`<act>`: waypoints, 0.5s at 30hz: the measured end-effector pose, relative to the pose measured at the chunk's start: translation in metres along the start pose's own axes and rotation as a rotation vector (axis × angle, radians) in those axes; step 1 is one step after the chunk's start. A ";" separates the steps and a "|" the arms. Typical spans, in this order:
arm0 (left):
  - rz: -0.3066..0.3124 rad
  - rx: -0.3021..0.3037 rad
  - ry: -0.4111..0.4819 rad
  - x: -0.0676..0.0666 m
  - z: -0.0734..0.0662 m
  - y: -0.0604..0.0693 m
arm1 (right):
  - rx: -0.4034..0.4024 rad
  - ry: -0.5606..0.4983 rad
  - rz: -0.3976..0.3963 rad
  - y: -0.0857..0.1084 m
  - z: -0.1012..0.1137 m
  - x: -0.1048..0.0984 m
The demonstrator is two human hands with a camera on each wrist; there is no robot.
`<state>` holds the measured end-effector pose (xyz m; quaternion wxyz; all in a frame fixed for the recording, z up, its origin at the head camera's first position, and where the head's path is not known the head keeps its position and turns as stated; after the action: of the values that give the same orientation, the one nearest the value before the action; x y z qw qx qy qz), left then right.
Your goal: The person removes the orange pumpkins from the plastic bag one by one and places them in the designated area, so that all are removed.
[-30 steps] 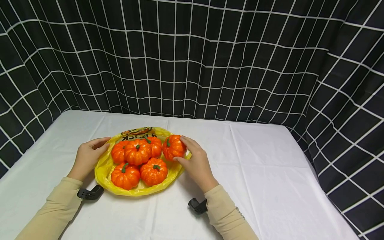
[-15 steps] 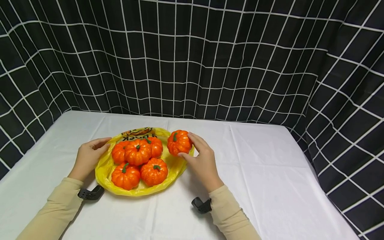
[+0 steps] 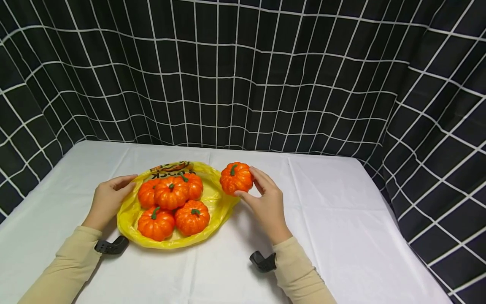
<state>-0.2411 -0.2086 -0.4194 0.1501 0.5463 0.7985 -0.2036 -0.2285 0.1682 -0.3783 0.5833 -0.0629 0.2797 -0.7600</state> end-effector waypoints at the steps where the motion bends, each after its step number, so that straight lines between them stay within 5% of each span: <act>1: 0.003 -0.001 0.003 0.000 0.000 0.000 | 0.008 -0.008 -0.006 0.000 0.000 -0.001; 15: -0.009 0.012 0.022 -0.001 0.001 0.000 | 0.064 -0.040 -0.077 -0.005 -0.009 -0.022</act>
<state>-0.2404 -0.2097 -0.4195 0.1370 0.5459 0.8013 -0.2029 -0.2300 0.1924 -0.3787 0.5610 -0.0700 0.2410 -0.7889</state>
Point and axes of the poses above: each hand's wrist, its own y-axis away from the middle knuckle, its own x-axis out of the palm, z = x × y, the point moved 1 cm from there along -y, towards the middle knuckle, and after that the axes turned 10 degrees about -z, right-handed, at the moved point
